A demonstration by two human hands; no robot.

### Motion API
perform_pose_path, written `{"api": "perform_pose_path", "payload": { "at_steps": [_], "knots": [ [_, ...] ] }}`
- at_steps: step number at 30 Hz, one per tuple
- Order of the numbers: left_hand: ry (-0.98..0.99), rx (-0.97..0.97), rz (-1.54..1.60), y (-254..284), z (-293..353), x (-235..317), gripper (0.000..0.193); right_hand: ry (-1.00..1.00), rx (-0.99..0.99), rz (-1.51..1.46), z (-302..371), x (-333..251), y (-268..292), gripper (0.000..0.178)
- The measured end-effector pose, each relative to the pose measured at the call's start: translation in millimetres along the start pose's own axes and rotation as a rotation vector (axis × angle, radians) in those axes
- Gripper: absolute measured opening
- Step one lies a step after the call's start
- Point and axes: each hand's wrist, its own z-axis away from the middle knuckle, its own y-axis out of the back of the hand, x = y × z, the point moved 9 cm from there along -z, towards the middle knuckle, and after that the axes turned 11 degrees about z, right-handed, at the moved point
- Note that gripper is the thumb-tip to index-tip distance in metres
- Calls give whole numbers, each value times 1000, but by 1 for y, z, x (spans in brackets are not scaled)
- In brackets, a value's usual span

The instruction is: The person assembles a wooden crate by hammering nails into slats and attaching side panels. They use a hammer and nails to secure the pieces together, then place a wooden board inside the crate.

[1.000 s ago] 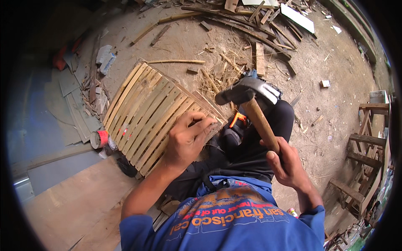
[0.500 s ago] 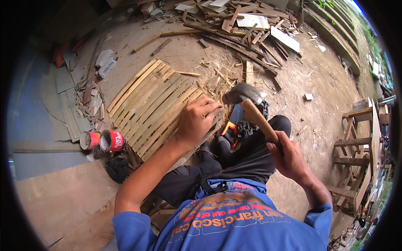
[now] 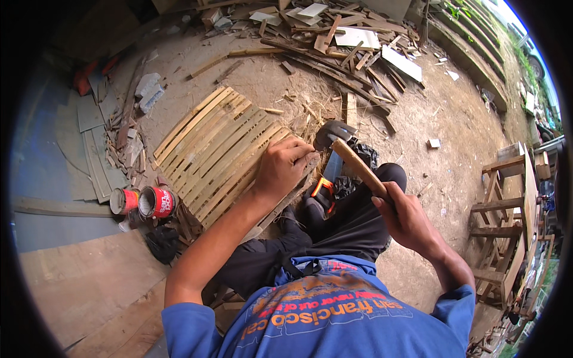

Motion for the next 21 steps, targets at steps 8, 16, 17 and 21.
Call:
{"api": "perform_pose_path", "payload": {
  "at_steps": [8,16,17,21],
  "knots": [
    [-85,11,-8,4,-1,11,12,-15,8,-27,-5,-3,2,22],
    [-6,6,10,4,0,5,11,-14,7,-48,-5,3,-2,23],
    [-12,9,5,4,0,6,11,-1,14,-47,-5,2,-1,23],
    [16,13,19,4,1,7,11,-4,15,-63,-4,4,-1,24]
  ]
}}
